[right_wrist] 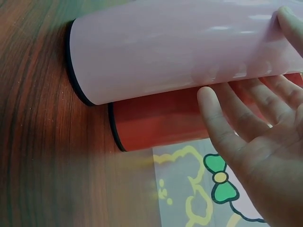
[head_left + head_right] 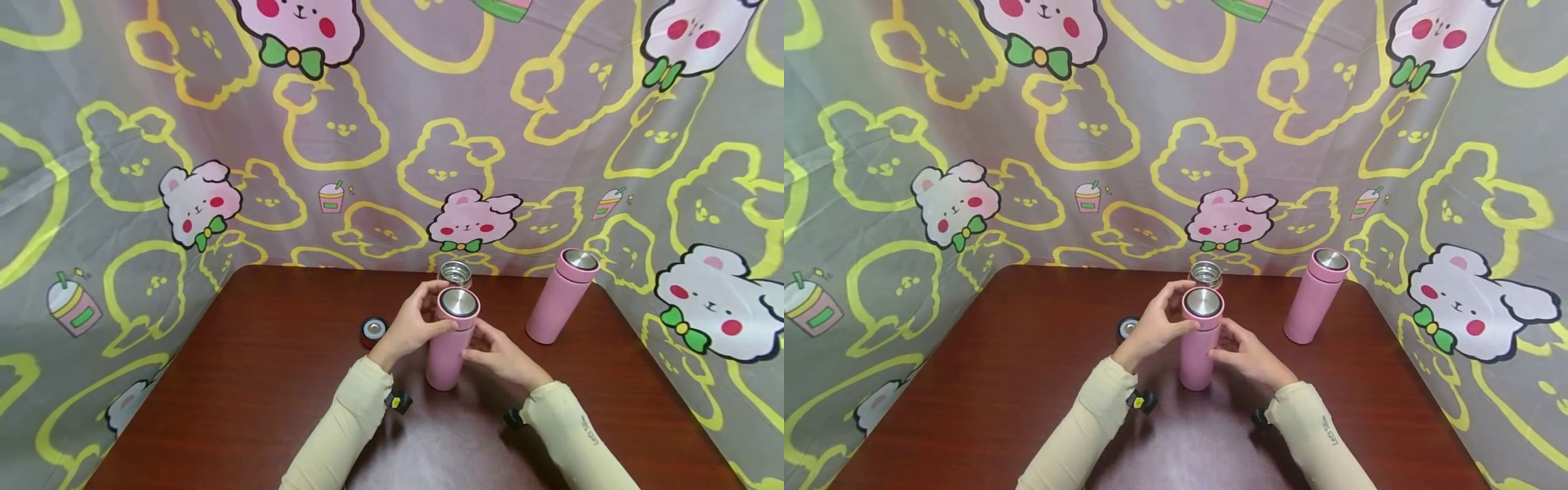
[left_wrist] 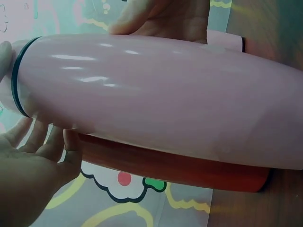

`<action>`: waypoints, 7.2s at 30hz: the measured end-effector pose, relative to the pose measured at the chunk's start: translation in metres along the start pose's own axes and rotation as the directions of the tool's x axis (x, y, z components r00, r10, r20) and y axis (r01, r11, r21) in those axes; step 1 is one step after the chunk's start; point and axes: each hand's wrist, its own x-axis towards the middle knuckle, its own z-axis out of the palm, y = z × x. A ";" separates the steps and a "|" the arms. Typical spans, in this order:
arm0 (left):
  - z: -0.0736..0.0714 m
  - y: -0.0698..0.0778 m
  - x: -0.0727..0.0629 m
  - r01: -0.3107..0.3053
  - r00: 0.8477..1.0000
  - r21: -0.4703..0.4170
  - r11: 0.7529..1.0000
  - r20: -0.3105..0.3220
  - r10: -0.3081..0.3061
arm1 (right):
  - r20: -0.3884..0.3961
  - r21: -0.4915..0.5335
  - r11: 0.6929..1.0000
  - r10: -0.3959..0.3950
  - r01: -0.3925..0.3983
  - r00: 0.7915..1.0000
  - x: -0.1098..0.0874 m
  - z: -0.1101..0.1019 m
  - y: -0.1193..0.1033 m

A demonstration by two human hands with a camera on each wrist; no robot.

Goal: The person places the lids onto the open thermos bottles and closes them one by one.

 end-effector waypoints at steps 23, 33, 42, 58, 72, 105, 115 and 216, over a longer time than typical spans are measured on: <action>0.001 -0.032 0.004 -0.068 0.997 -0.032 0.997 0.020 0.068 | -0.008 0.011 0.999 0.033 -0.033 0.999 0.000 0.000 0.002; 0.003 -0.038 0.003 -0.117 0.991 0.021 0.993 -0.066 0.118 | -0.012 -0.017 0.999 0.029 -0.029 1.000 0.002 0.002 -0.005; 0.002 -0.043 0.007 -0.164 0.981 -0.143 0.976 0.079 0.177 | 0.008 0.009 1.000 0.017 -0.017 1.000 0.004 0.000 0.002; 0.001 -0.010 -0.006 -0.129 0.992 -0.075 0.989 -0.013 0.128 | -0.001 0.008 0.999 -0.034 0.034 0.999 0.003 0.002 0.006; 0.004 -0.009 -0.006 -0.148 0.985 -0.159 0.976 0.064 0.160 | -0.007 -0.001 0.998 -0.061 0.061 0.998 0.003 0.003 0.007; 0.004 -0.007 -0.011 -0.171 0.982 -0.162 0.972 0.046 0.181 | -0.005 -0.043 0.998 -0.035 0.035 0.999 0.002 0.005 0.003; 0.003 -0.010 -0.009 -0.176 0.984 0.008 0.984 -0.026 0.176 | -0.012 -0.035 0.997 -0.071 0.071 0.997 0.002 0.005 0.001; -0.010 -0.049 0.009 -0.075 0.989 -0.183 0.980 0.110 0.096 | 0.021 -0.015 1.000 -0.006 0.007 1.000 0.008 0.004 0.005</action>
